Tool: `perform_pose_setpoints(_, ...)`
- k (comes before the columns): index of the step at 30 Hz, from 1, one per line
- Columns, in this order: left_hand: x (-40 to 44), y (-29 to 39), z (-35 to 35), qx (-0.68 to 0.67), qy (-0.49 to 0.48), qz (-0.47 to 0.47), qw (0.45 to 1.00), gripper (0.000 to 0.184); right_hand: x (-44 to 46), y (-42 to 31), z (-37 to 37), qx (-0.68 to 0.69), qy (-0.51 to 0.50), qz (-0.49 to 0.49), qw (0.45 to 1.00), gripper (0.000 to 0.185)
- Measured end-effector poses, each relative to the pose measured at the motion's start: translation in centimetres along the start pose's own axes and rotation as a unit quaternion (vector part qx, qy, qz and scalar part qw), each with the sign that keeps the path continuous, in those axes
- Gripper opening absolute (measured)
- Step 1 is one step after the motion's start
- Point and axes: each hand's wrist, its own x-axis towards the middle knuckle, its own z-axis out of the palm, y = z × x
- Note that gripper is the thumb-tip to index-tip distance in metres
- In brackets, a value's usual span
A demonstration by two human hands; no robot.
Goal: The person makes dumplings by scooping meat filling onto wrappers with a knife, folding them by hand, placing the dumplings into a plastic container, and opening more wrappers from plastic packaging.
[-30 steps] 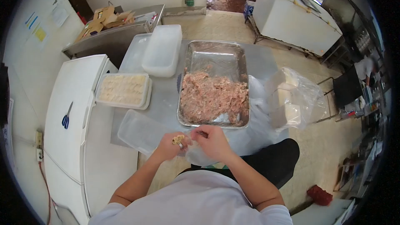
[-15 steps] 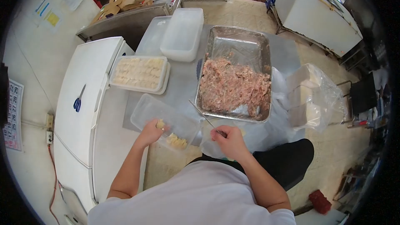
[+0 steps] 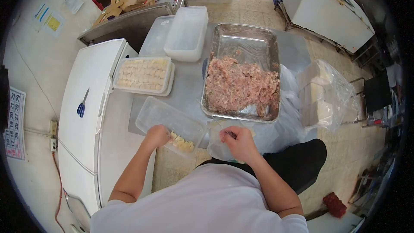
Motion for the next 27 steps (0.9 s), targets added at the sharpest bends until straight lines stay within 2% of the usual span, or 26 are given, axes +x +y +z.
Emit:
perform_pose_setpoints(4, -0.4, 0.3, -1.0, -0.051, -0.02, -0.003, 0.998, 0.022, 0.1, 0.8, -0.2, 0.016, 0.014, -0.015, 1.0, 0.018)
perform_pose_setpoints(7, 0.0, -0.4, -0.8, -0.059, -0.022, 0.031, 0.998, 0.023, 0.2, 1.2, -0.3, 0.012, 0.024, -0.028, 0.999, 0.022)
perform_pose_setpoints(10, -0.3, 0.0, -1.1, -0.021, -0.001, 0.033, 0.999, 0.027, 0.1, 1.0, -0.7, 0.005, 0.027, -0.024, 0.999, 0.023)
perform_pose_setpoints(13, -0.7, 1.1, -1.3, -0.022, 0.036, 0.017, 0.999, 0.026, 0.1, 1.2, -1.1, 0.019, 0.034, -0.013, 0.999, 0.023)
perform_pose_setpoints(16, -0.8, 1.4, -1.4, -0.091, 0.107, -0.029, 0.99, 0.027, -0.2, 0.5, -1.5, 0.023, 0.038, 0.001, 0.999, 0.023)
perform_pose_setpoints(19, -0.6, 2.0, -0.8, -0.209, 0.167, -0.005, 0.964, 0.03, -0.3, 0.3, -1.8, 0.019, 0.04, 0.008, 0.999, 0.024)
perform_pose_setpoints(22, 0.2, 4.7, 0.2, -0.227, 0.175, 0.034, 0.957, 0.036, -0.2, 0.8, -1.8, 0.023, 0.037, 0.014, 0.999, 0.025)
perform_pose_setpoints(25, 1.1, 8.2, -0.8, -0.189, 0.116, -0.01, 0.975, 0.043, -0.3, 0.5, -1.6, 0.014, 0.033, 0.007, 0.999, 0.026)
perform_pose_setpoints(27, 1.6, 9.6, -1.1, -0.175, 0.116, -0.025, 0.977, 0.049, -0.4, 0.4, -1.7, 0.012, 0.035, 0.001, 0.999, 0.026)
